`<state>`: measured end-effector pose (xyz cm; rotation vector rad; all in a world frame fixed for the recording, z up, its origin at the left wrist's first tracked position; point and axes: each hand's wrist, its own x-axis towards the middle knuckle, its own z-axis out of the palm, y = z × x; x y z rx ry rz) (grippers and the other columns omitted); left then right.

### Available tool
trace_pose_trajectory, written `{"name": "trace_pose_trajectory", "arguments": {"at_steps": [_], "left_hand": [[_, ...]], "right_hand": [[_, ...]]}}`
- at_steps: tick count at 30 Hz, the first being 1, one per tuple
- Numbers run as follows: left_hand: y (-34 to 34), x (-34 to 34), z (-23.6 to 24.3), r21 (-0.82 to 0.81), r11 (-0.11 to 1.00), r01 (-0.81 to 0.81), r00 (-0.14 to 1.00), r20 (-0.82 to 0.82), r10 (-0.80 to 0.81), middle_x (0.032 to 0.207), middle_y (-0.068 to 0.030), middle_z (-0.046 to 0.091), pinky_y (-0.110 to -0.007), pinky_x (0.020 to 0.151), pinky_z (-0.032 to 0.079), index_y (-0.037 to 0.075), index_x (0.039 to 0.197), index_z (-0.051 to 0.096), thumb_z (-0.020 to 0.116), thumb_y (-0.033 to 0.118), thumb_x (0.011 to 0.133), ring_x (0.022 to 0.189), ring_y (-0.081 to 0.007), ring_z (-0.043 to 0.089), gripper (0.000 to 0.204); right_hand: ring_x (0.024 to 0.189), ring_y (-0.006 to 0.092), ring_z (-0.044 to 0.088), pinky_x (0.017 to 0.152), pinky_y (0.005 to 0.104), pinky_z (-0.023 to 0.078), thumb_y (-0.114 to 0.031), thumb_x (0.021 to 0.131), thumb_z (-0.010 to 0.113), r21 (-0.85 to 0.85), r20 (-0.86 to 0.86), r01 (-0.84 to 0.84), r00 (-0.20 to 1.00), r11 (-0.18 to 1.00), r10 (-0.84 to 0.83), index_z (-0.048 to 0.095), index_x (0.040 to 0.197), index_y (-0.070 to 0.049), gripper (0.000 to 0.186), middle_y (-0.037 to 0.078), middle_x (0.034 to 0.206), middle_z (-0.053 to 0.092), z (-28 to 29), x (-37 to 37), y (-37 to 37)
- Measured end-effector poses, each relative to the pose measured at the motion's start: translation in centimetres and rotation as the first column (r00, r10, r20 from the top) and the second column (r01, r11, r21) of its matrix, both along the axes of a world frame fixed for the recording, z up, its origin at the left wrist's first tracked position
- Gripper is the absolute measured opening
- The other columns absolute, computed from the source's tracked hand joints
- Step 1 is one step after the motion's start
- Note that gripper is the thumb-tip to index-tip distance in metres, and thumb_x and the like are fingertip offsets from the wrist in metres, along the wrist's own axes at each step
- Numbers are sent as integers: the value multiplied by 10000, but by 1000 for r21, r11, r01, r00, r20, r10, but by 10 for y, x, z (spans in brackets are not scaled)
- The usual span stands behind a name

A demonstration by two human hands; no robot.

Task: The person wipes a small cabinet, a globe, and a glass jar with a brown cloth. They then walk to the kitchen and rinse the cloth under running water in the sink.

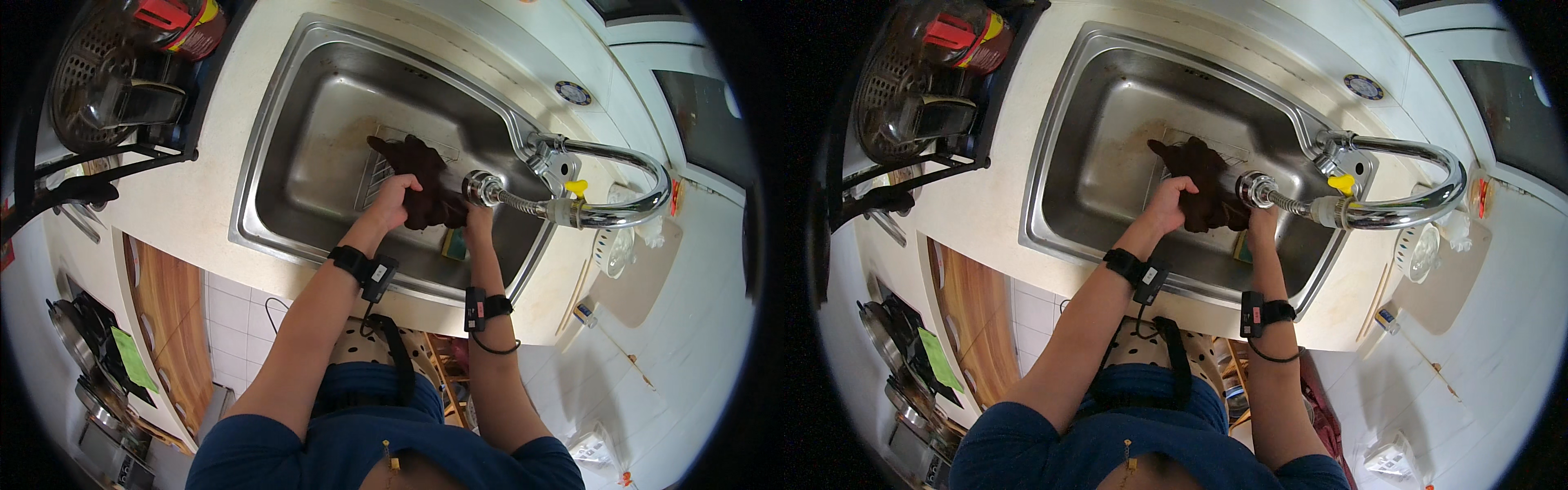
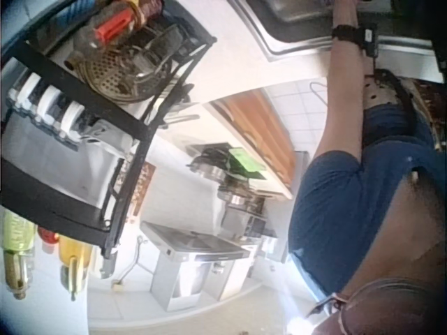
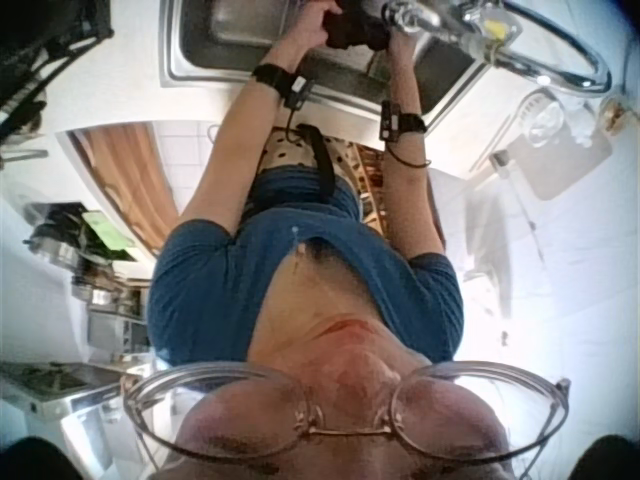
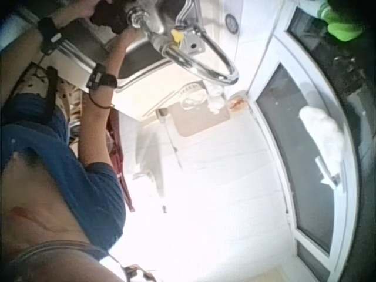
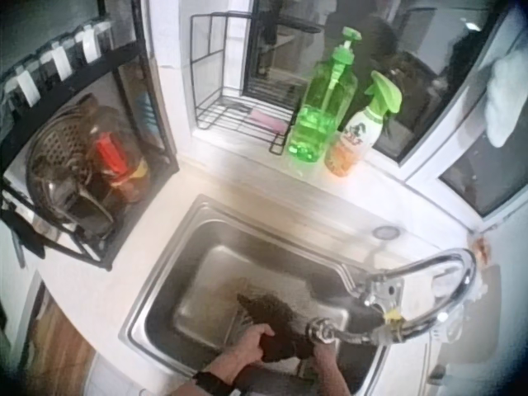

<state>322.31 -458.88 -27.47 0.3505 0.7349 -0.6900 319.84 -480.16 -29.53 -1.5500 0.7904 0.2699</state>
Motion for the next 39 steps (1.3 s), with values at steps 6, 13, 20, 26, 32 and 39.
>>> {"name": "trace_pose_trajectory", "arguments": {"at_steps": [6, 13, 20, 26, 32, 39], "left_hand": [[8, 0, 17, -63, 987, 148, 986, 80, -143, 1021, -96, 630, -398, 869, 518, 10, 1054, 606, 598, 47, 762, 953, -261, 615, 294], [-2, 5, 7, 232, 932, 280, 943, 116, -312, 1067, -112, 618, -392, 816, 532, 7, 1168, 554, 623, 83, 790, 933, -239, 618, 391], [-2, 5, 4, 571, 785, 240, 970, -177, -168, 1161, -103, 592, -378, 954, 453, 45, 1279, 518, 618, 415, 895, 1048, -242, 575, 542], [-33, 5, 7, 93, 996, -6, 1000, 13, 5, 1047, -66, 618, -352, 810, 486, 84, 1151, 583, 578, 455, 944, 939, -208, 594, 425], [-74, -6, -11, 215, 948, -235, 963, -83, 257, 1069, -124, 606, -397, 745, 520, -35, 1172, 541, 560, 266, 967, 909, -264, 613, 365], [-74, -4, -36, 66, 990, -122, 972, -195, 133, 1026, -119, 625, -416, 821, 492, -20, 1162, 564, 599, 373, 950, 930, -260, 601, 448]], "right_hand": [[1109, 217, 560, 955, 384, 450, -377, 901, 658, 187, -264, 42, 965, 981, 9, 472, 1356, -142, 546, 65, 1297, 537, 13, 6, -4], [1075, 237, 603, 942, 399, 506, -381, 881, 695, 689, -155, 81, 987, 720, 37, 562, 1235, -120, 460, 76, 1217, 608, 4, 31, 14], [1005, 239, 642, 891, 395, 539, -254, 931, 652, 725, -264, 330, 944, 604, -199, 610, 1157, -68, 295, 88, 1126, 655, 23, 42, 20], [927, 173, 624, 820, 322, 507, -248, 887, 721, 230, -22, -106, 993, 967, 114, 644, 1108, -25, 323, 39, 1014, 664, 64, 0, 75], [801, 133, 579, 771, 273, 470, -277, 858, 748, -345, 235, -278, 899, 896, 369, 668, 931, -6, 292, 45, 860, 649, 3, 25, 49], [852, 201, 594, 799, 340, 480, -273, 817, 781, -359, 195, -280, 910, 890, 365, 632, 964, 19, 359, 100, 892, 641, 8, 32, 47]]}}
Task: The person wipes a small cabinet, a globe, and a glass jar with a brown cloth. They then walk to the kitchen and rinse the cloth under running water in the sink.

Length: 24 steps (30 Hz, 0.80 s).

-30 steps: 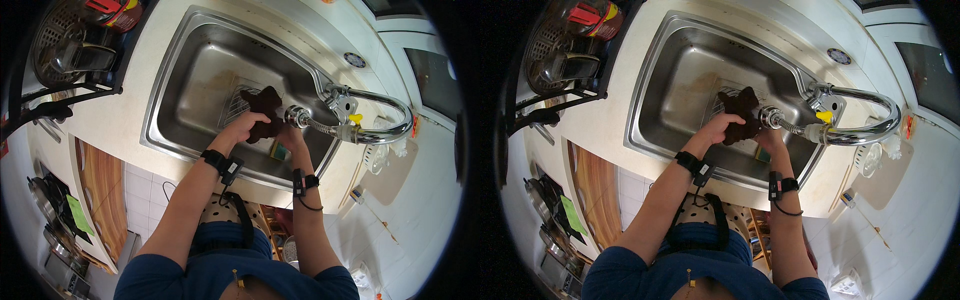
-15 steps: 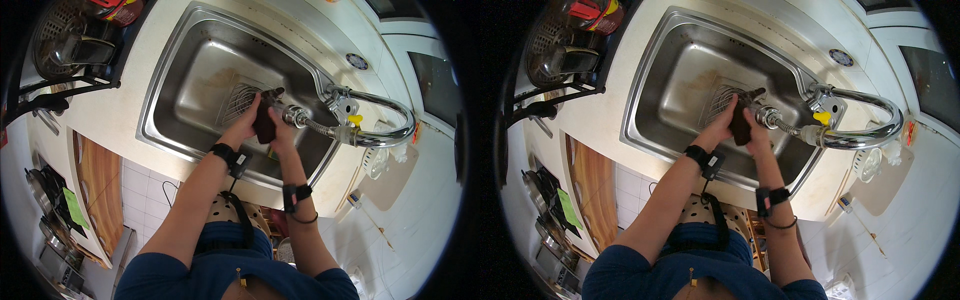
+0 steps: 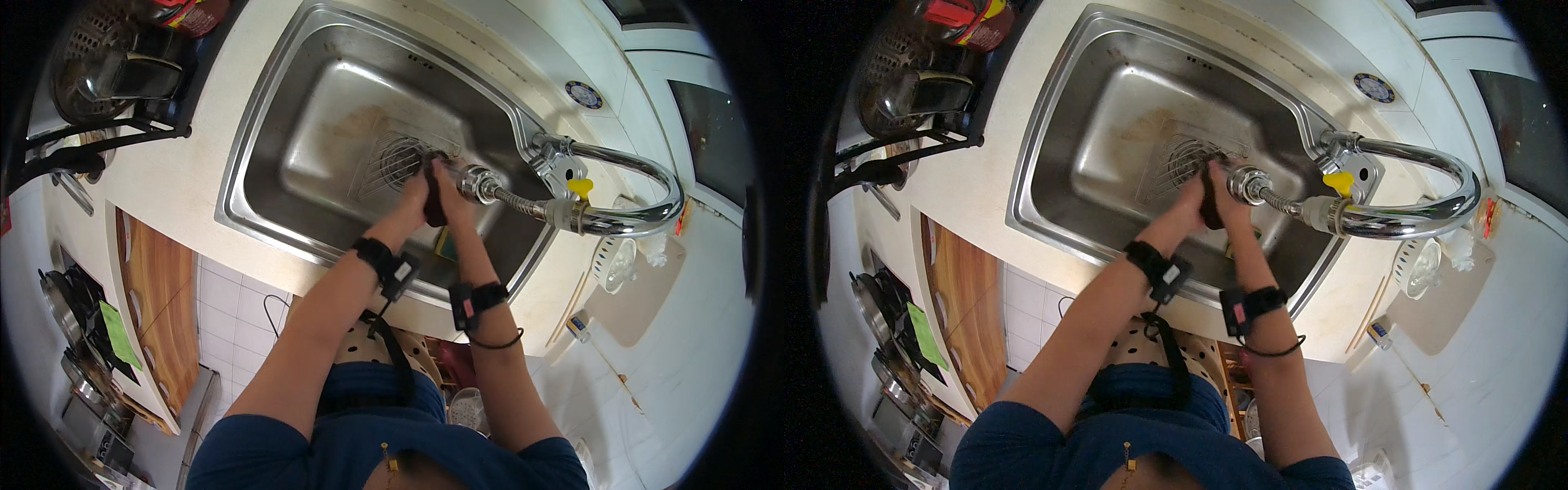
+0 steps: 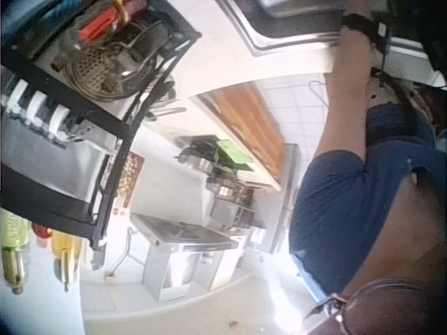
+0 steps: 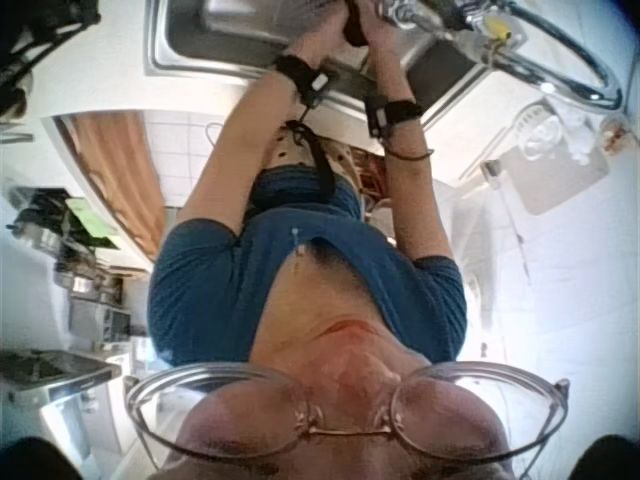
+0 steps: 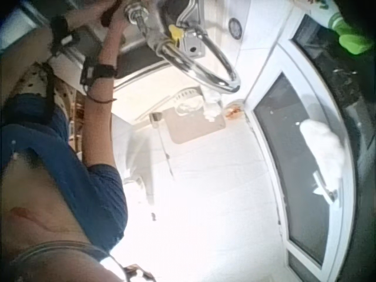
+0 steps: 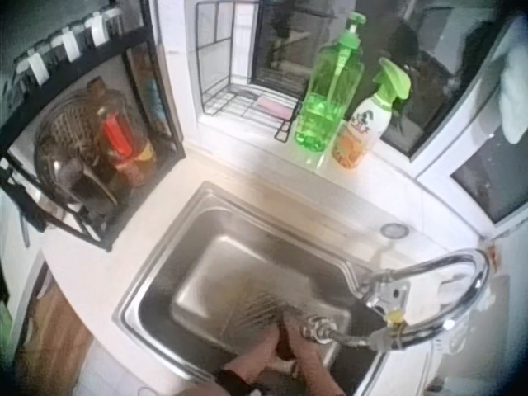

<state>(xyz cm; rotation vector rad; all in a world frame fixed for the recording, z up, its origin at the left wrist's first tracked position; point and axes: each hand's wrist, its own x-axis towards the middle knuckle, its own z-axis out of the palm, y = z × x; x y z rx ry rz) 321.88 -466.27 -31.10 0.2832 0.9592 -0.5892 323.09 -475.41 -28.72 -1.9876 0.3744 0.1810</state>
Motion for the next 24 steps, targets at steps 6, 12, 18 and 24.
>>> {"name": "trace_pose_trajectory", "arguments": {"at_steps": [6, 12, 18, 24], "left_hand": [[20, -3, 21, 19, 1000, 9, 977, 214, -13, 1105, -81, 615, -363, 857, 502, 45, 1192, 573, 554, 332, 977, 980, -219, 597, 359], [16, -6, 46, 307, 921, 240, 946, 137, -293, 1148, -65, 607, -367, 872, 494, 39, 1227, 556, 567, 338, 952, 1049, -203, 587, 406], [65, 4, 42, 414, 862, 294, 877, 242, -415, 1138, -58, 608, -395, 874, 485, 85, 1213, 566, 640, 258, 899, 1047, -193, 584, 367], [48, -2, 46, 446, 876, 185, 980, -22, -196, 1200, -74, 600, -462, 928, 473, 64, 1219, 564, 630, 477, 909, 1139, -249, 546, 521]], "right_hand": [[803, 151, 575, 785, 319, 482, -318, 829, 757, -68, 89, -8, 996, 998, 14, 668, 1000, -3, 369, 76, 884, 651, 25, -21, 25], [987, 200, 589, 896, 368, 473, -393, 934, 613, 496, -419, 119, 901, 860, 116, 600, 1213, -69, 427, 67, 1141, 625, -14, 21, -30], [1148, 239, 564, 952, 470, 459, -386, 913, 651, 647, -637, 398, 751, 650, 174, 581, 1253, -194, 397, 20, 1288, 583, -20, 0, -69], [1080, 202, 594, 876, 395, 479, -265, 892, 689, 598, -361, 344, 922, 723, -140, 586, 1230, -140, 375, 10, 1189, 628, 1, -8, -42]]}}
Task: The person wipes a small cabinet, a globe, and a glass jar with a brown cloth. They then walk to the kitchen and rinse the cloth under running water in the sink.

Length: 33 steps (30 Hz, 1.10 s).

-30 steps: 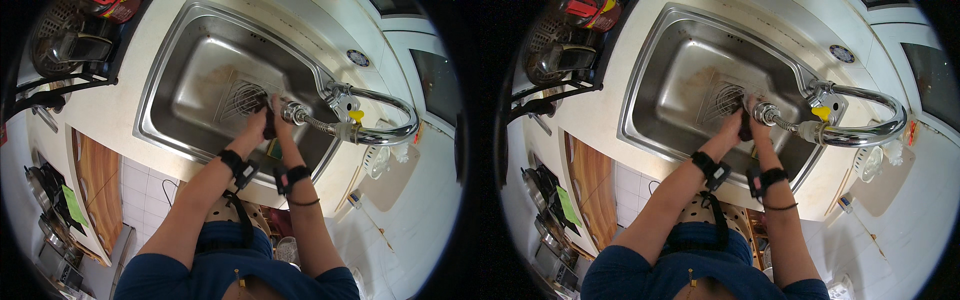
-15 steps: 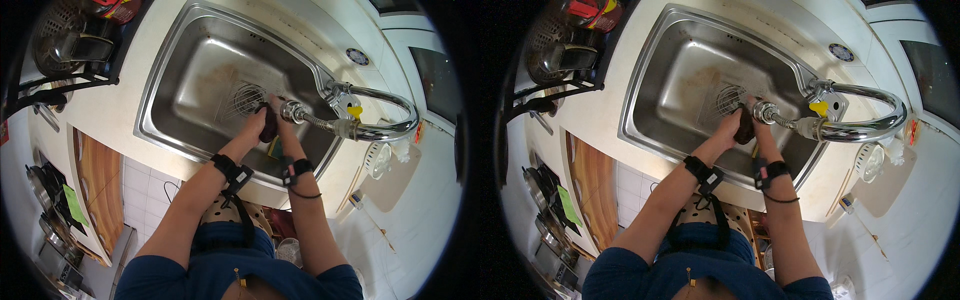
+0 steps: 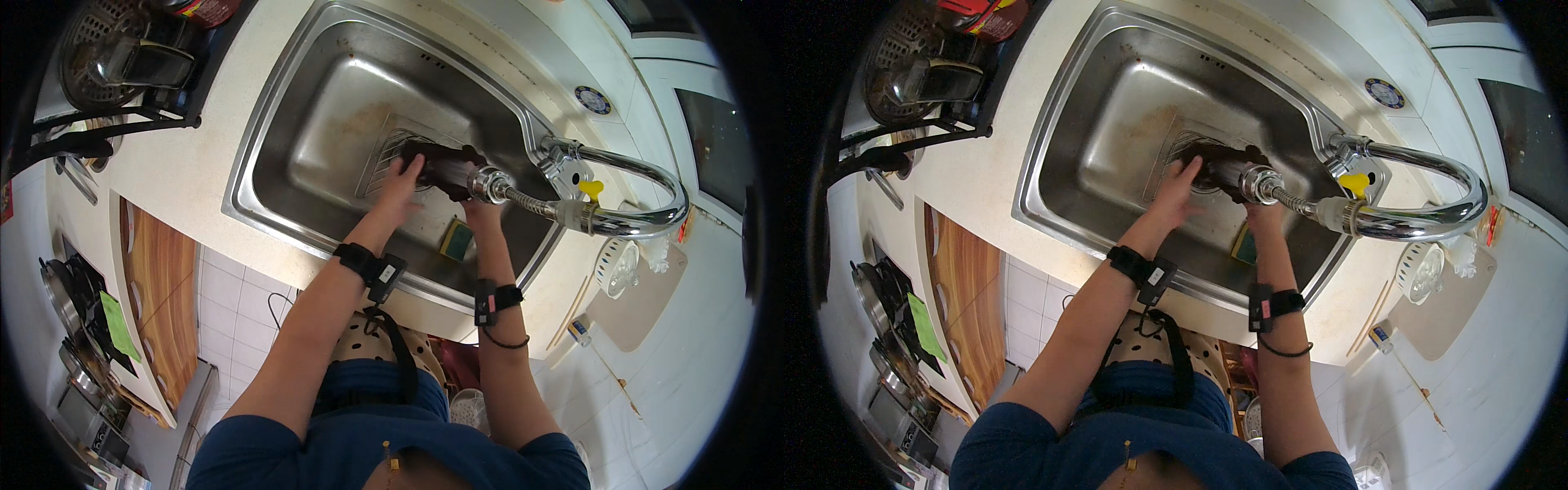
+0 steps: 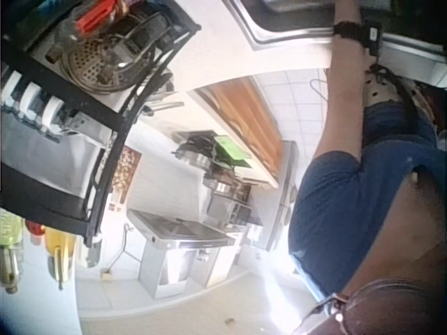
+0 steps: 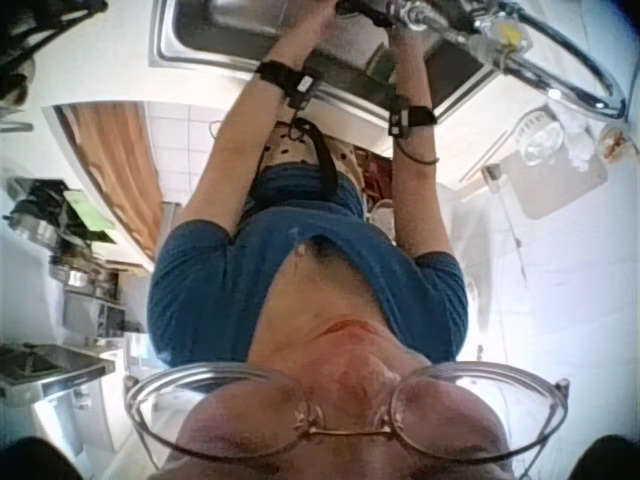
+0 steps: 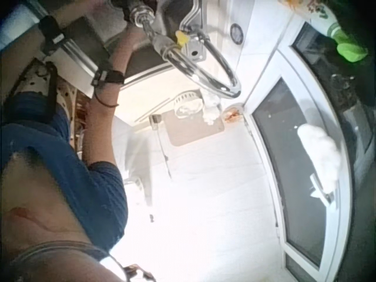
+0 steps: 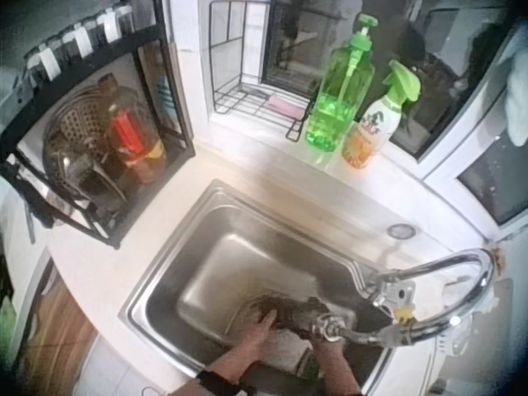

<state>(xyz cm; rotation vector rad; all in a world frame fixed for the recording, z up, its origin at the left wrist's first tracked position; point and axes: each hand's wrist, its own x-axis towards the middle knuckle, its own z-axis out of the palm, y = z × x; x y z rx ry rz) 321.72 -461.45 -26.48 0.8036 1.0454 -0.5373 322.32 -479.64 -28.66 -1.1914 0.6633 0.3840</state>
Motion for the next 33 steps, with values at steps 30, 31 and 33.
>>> {"name": "trace_pose_trajectory", "arguments": {"at_steps": [30, 31, 33], "left_hand": [[-33, 5, -14, -85, 996, 39, 994, 101, -31, 1029, -90, 610, -366, 814, 500, -18, 1091, 595, 622, 341, 903, 939, -200, 605, 407], [-35, 6, -12, -79, 996, 34, 990, 136, -23, 1039, -92, 611, -368, 817, 498, -19, 1091, 595, 618, 339, 907, 943, -200, 605, 404], [-36, 11, -9, -189, 982, 9, 977, 213, 32, 1080, -106, 616, -381, 860, 489, 16, 1103, 604, 614, 371, 911, 957, -200, 607, 404]], "right_hand": [[1051, 203, 585, 920, 362, 472, -228, 948, 628, -318, 150, -139, 969, 938, 195, 623, 1165, -43, 285, 57, 1141, 623, -7, 12, 42], [1073, 204, 580, 935, 369, 472, -236, 962, 607, -110, 145, -108, 982, 988, 124, 607, 1196, -54, 297, 56, 1163, 617, -11, 17, 34], [1129, 213, 568, 972, 396, 478, -293, 973, 589, 261, -69, 70, 996, 963, -54, 544, 1281, -80, 377, 66, 1236, 596, -8, 17, 19]]}}
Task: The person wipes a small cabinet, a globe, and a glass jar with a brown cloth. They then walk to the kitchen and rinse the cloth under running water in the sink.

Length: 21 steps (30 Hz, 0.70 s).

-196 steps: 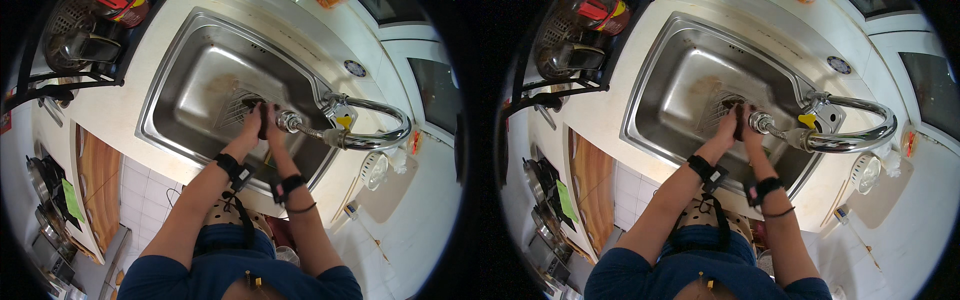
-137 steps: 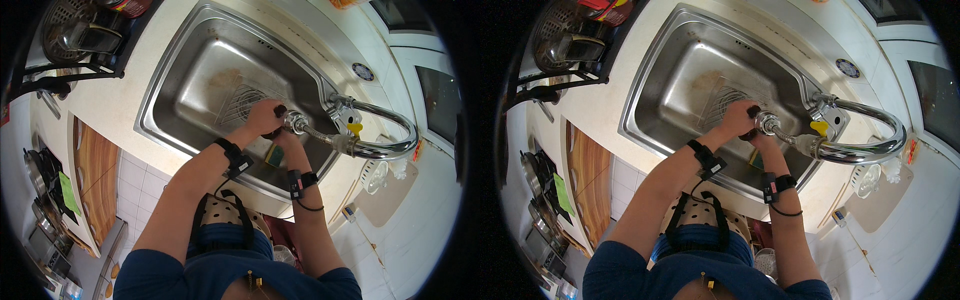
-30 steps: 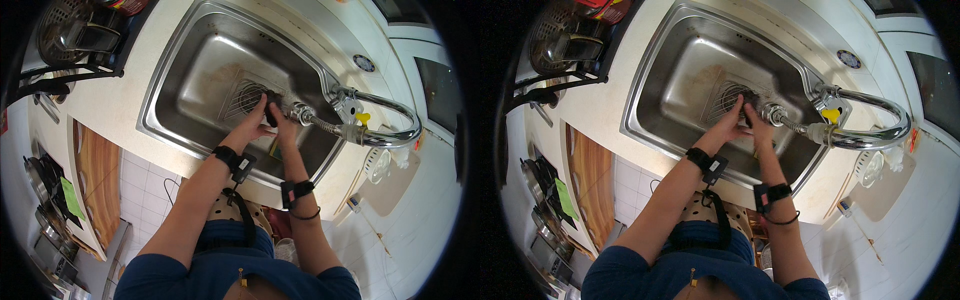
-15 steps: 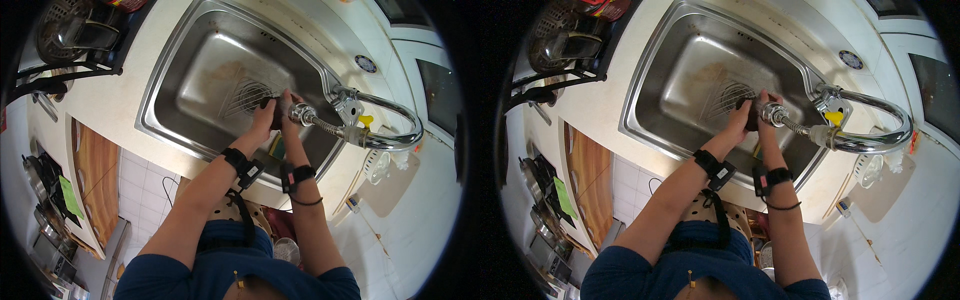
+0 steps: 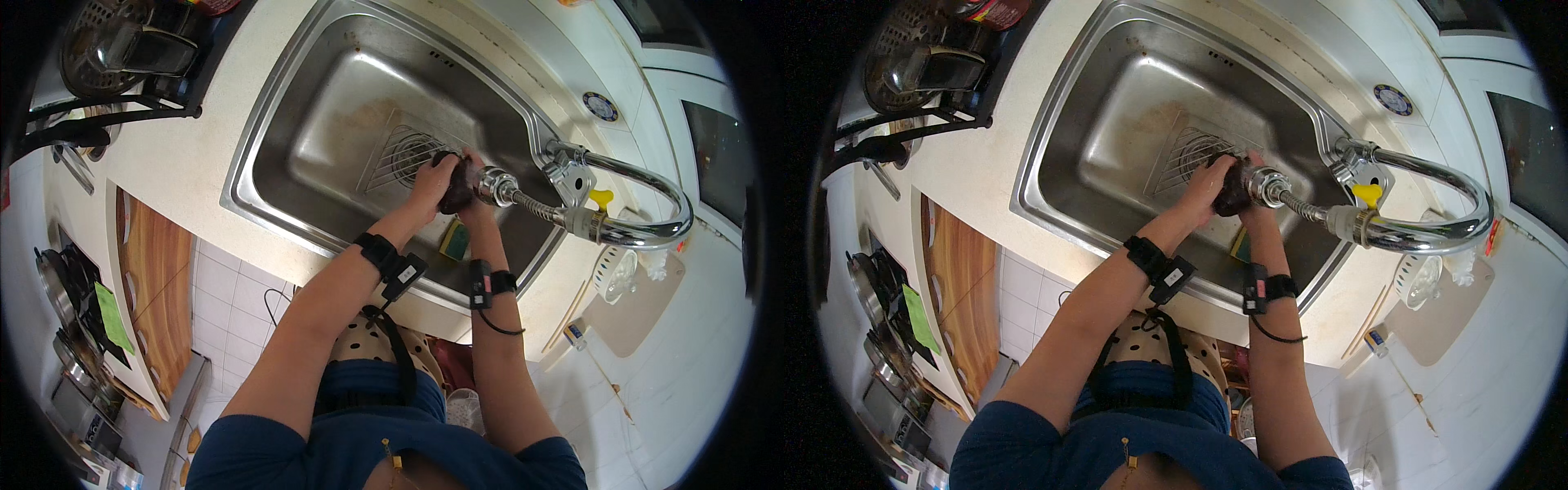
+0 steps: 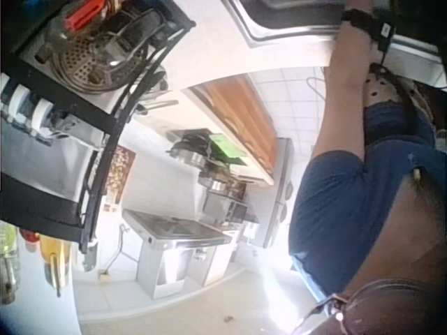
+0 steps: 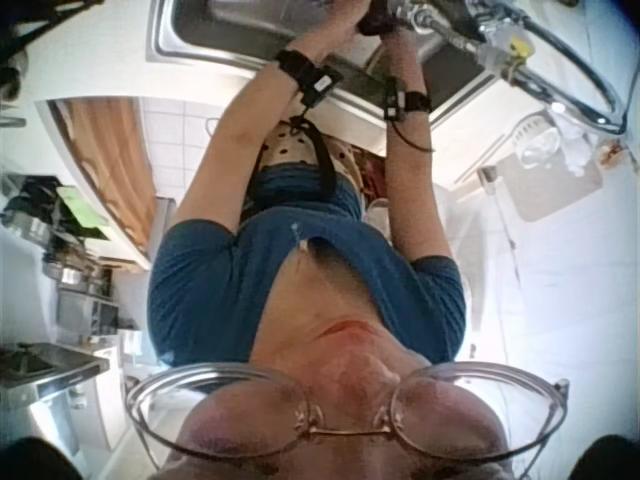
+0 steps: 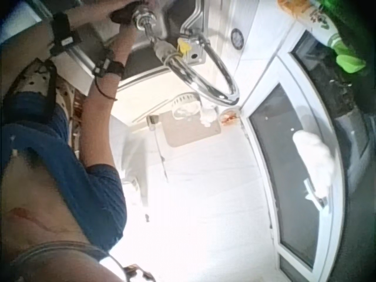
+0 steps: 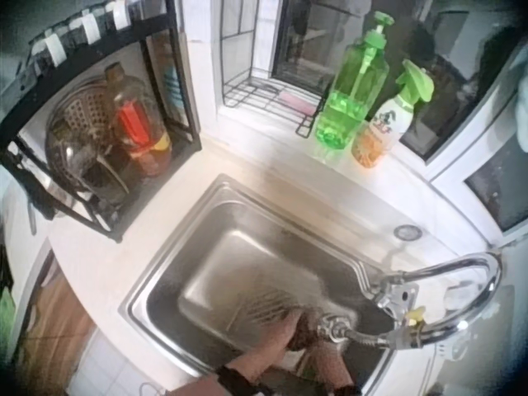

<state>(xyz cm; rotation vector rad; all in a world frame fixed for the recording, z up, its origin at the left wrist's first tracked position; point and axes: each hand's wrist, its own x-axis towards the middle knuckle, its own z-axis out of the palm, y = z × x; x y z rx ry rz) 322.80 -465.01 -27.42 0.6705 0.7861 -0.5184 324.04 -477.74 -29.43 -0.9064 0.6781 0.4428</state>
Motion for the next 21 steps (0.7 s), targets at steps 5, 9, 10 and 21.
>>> {"name": "trace_pose_trajectory", "arguments": {"at_steps": [5, 9, 10, 21], "left_hand": [[19, 9, 1, -314, 947, 64, 997, -25, -76, 1202, -103, 608, -398, 973, 459, 117, 1215, 587, 592, 521, 908, 1051, -230, 597, 507], [30, 6, 9, -174, 949, 261, 884, -352, -308, 1258, -109, 593, -437, 1010, 437, 144, 1299, 537, 569, 558, 915, 1097, -270, 582, 566], [30, 7, 11, -256, 943, 212, 910, -300, -286, 1262, -116, 590, -453, 1005, 438, 138, 1317, 521, 568, 557, 917, 1093, -279, 583, 581], [-17, 21, 13, 569, 817, -91, 983, 184, -18, 843, -134, 630, -378, 683, 471, -23, 784, 611, 757, 251, 764, 758, -235, 601, 311]], "right_hand": [[1055, 221, 609, 949, 360, 480, -270, 967, 602, -70, -3, -87, 996, 994, 87, 612, 1181, -70, 293, 61, 1134, 650, 35, -7, -3], [974, 171, 615, 887, 307, 477, -146, 933, 649, -743, 352, -136, 753, 655, 556, 636, 1103, -10, 218, 84, 1084, 660, 50, -5, 15], [958, 166, 613, 868, 306, 482, -137, 930, 652, -776, 360, -101, 741, 623, 567, 636, 1087, -3, 208, 84, 1071, 660, 50, -7, 22], [910, 137, 595, 764, 303, 503, -376, 992, 563, -189, 195, 2, 980, 982, 35, 598, 1118, -45, 355, 50, 980, 621, 9, -5, 24]]}}
